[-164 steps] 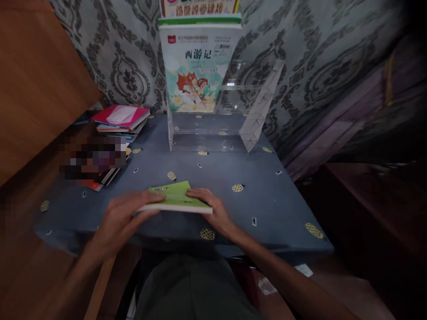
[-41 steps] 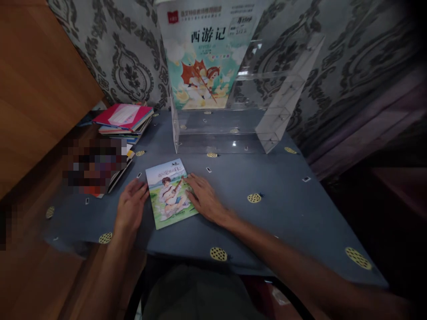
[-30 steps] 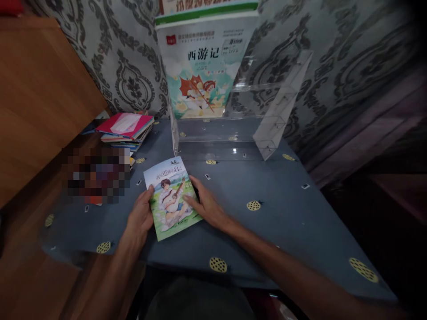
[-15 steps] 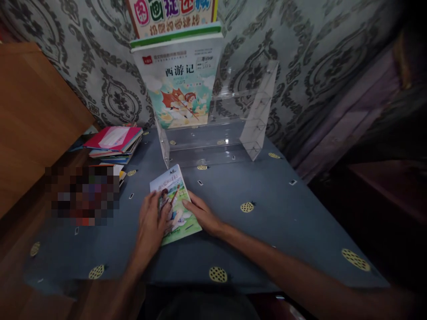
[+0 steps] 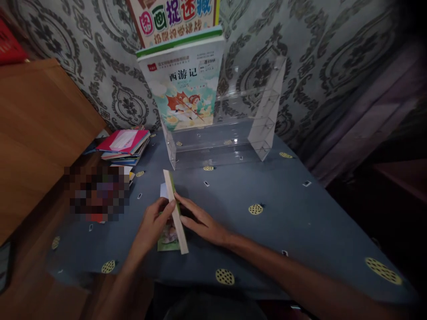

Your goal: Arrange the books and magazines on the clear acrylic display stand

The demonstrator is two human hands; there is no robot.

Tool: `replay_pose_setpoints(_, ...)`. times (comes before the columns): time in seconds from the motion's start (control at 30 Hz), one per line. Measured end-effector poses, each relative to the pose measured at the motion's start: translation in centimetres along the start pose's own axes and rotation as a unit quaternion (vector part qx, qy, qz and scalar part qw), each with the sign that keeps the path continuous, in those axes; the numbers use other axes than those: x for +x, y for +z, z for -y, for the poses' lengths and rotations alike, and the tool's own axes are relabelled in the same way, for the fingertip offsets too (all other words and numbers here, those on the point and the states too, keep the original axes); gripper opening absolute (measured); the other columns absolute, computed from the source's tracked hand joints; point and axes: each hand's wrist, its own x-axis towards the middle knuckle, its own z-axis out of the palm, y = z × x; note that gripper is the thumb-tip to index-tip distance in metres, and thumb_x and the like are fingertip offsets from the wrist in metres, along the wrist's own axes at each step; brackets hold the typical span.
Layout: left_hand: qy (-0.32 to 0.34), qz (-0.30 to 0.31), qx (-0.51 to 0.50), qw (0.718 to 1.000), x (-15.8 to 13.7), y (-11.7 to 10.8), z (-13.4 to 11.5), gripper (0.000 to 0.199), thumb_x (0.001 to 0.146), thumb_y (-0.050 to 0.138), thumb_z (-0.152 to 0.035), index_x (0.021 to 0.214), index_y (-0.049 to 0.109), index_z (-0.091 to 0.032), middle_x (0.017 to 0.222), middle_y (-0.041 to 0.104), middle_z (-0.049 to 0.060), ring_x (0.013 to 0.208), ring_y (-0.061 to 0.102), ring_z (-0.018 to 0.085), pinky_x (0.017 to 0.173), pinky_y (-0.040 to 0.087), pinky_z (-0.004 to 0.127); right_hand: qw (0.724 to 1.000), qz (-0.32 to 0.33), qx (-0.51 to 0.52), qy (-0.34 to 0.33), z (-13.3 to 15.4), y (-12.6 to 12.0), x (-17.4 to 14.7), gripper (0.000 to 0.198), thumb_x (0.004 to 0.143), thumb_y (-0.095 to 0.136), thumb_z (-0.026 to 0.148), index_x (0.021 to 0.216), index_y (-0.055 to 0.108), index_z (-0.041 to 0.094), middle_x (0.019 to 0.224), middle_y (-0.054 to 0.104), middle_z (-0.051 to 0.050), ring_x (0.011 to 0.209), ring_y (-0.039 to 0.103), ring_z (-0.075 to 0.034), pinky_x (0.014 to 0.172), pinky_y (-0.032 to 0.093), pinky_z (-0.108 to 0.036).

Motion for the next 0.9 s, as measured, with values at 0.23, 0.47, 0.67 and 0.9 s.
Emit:
replay_pose_setpoints(0.23, -0.028, -0.008, -0.079, 0.996, -0.2, -0.4, 1.1, 0.061, 0.07, 0.071, -0.07, 0.093, 0.067, -0.014, 0.081, 0.071, 0.005, 0.072, 0.067, 0.021, 0.073, 0.058, 0.035, 0.991, -0.04, 0.123, 0.042, 0.3, -0.4, 0.4, 0.07, 0.095, 0.06, 0.053, 0.157, 0.037, 0.03, 0.161, 0.041, -0.005, 0.148, 0.037, -0.027, 0.126, 0.023, -0.05)
replay_pose_setpoints(0.47, 0.026, -0.007, 0.04, 0.999, -0.5, 0.2, 1.0, 0.051, 0.088, 0.052, -0.065, 0.09, 0.068, -0.017, 0.079, 0.068, 0.004, 0.079, 0.065, 0.022, 0.073, 0.055, 0.033, 0.962, -0.089, 0.24, 0.096, 0.5, -0.1, 0.9, 0.058, 0.089, 0.068, 0.055, 0.139, 0.056, 0.027, 0.138, 0.064, -0.007, 0.129, 0.058, -0.026, 0.115, 0.042, -0.048)
replay_pose_setpoints(0.67, 0.098, -0.188, 0.189, 0.959, -0.5, -0.2, 5.0, 0.052, 0.084, 0.056, -0.058, 0.118, 0.064, -0.02, 0.124, 0.065, 0.014, 0.123, 0.057, 0.035, 0.107, 0.044, 0.052, 0.941, -0.114, 0.29, 0.136, -0.6, 0.4, 0.8, 0.056, 0.074, 0.085, 0.048, 0.117, 0.064, 0.02, 0.111, 0.074, -0.008, 0.097, 0.073, -0.024, 0.089, 0.057, -0.041)
replay_pose_setpoints(0.9, 0.027, -0.251, -0.115, 0.961, 1.5, -1.7, 6.8, 0.07, 0.074, 0.066, -0.068, 0.124, 0.064, -0.019, 0.128, 0.07, 0.012, 0.129, 0.058, 0.036, 0.108, 0.049, 0.045, 0.937, -0.063, 0.336, 0.072, 0.2, -0.6, 1.6, 0.054, 0.074, 0.083, 0.047, 0.117, 0.064, 0.02, 0.1, 0.076, -0.008, 0.092, 0.075, -0.025, 0.087, 0.056, -0.042)
